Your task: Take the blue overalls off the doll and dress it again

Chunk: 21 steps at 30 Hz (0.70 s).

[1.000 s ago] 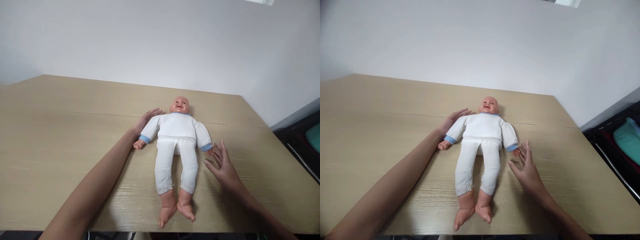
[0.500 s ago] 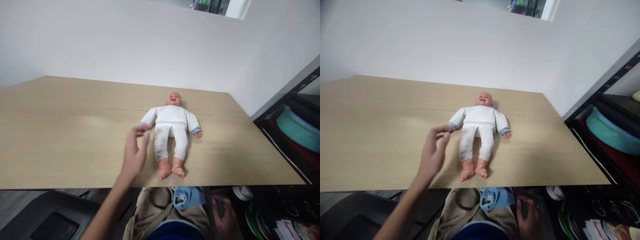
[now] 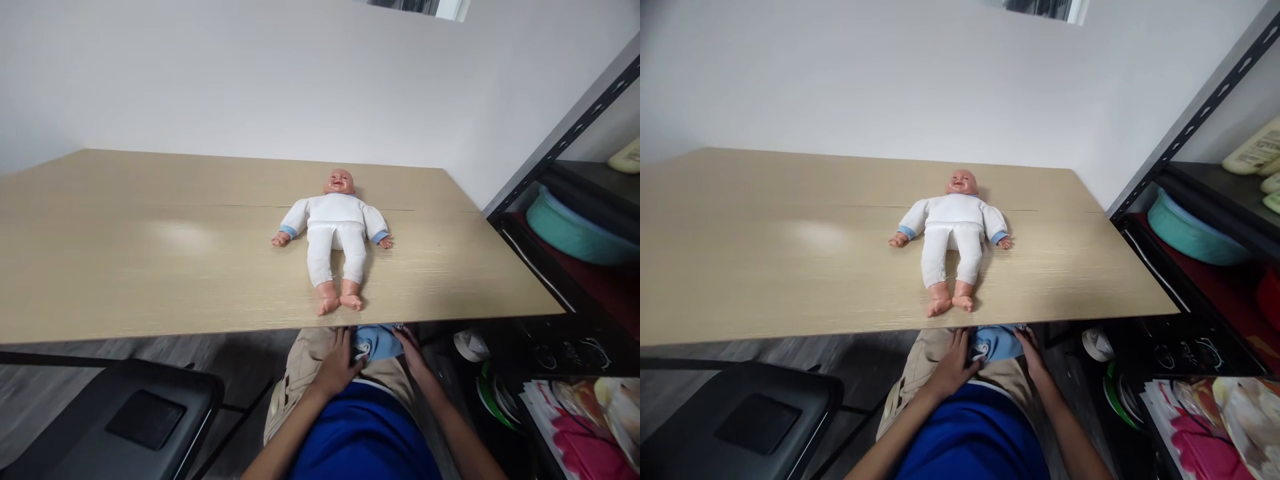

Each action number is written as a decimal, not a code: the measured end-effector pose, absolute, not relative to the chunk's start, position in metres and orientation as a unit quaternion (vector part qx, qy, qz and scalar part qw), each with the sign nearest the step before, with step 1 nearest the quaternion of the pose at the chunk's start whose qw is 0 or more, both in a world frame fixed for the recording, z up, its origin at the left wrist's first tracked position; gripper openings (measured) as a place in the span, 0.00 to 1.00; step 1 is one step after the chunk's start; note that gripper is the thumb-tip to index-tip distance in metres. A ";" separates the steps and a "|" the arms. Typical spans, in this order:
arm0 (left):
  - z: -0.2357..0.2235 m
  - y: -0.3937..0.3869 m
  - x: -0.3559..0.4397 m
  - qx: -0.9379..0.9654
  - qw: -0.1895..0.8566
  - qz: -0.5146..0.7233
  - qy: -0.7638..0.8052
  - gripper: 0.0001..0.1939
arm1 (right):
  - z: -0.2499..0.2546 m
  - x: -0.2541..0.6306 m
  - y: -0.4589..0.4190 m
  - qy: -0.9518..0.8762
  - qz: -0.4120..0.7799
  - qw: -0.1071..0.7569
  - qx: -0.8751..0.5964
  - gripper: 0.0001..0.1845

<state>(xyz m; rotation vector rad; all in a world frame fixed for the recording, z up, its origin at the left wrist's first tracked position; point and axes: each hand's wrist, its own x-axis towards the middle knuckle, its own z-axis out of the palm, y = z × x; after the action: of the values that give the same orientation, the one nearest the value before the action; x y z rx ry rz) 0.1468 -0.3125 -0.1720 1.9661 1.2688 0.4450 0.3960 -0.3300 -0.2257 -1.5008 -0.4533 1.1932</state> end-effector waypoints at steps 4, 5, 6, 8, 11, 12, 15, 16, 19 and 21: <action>-0.166 -0.306 0.155 0.761 0.435 0.128 0.464 0.24 | -0.212 0.393 -0.331 -0.224 0.441 0.556 -0.668 0.36; -0.161 -0.309 0.157 0.759 0.449 0.124 0.454 0.21 | -0.205 0.391 -0.335 -0.239 0.433 0.557 -0.667 0.35; -0.153 -0.313 0.158 0.759 0.463 0.122 0.441 0.19 | -0.196 0.389 -0.341 -0.260 0.428 0.555 -0.664 0.34; -0.132 -0.325 0.157 0.770 0.486 0.120 0.396 0.17 | -0.172 0.387 -0.359 -0.313 0.426 0.542 -0.653 0.32; -0.094 -0.346 0.147 0.833 0.475 0.133 0.252 0.17 | -0.121 0.390 -0.387 -0.479 0.433 0.453 -0.615 0.26; -0.081 -0.350 0.143 0.858 0.443 0.171 0.195 0.15 | -0.101 0.392 -0.393 -0.526 0.438 0.424 -0.593 0.23; -0.042 -0.349 0.129 0.871 0.265 0.396 0.119 0.09 | -0.038 0.396 -0.392 -0.586 0.394 0.454 -0.543 0.22; -0.027 -0.342 0.124 0.863 0.213 0.443 0.117 0.09 | -0.018 0.396 -0.385 -0.598 0.381 0.474 -0.522 0.21; 0.028 -0.303 0.110 0.812 0.130 0.539 0.183 0.09 | 0.037 0.388 -0.345 -0.630 0.334 0.550 -0.436 0.18; 0.068 -0.268 0.104 0.780 0.165 0.545 0.260 0.21 | 0.067 0.378 -0.312 -0.642 0.316 0.573 -0.399 0.16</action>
<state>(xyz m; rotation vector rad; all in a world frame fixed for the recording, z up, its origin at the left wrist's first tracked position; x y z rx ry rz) 0.1042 -0.2678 0.0678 2.2220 0.7399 1.5537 0.3784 -0.3118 0.0666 -0.9344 -1.5051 0.7416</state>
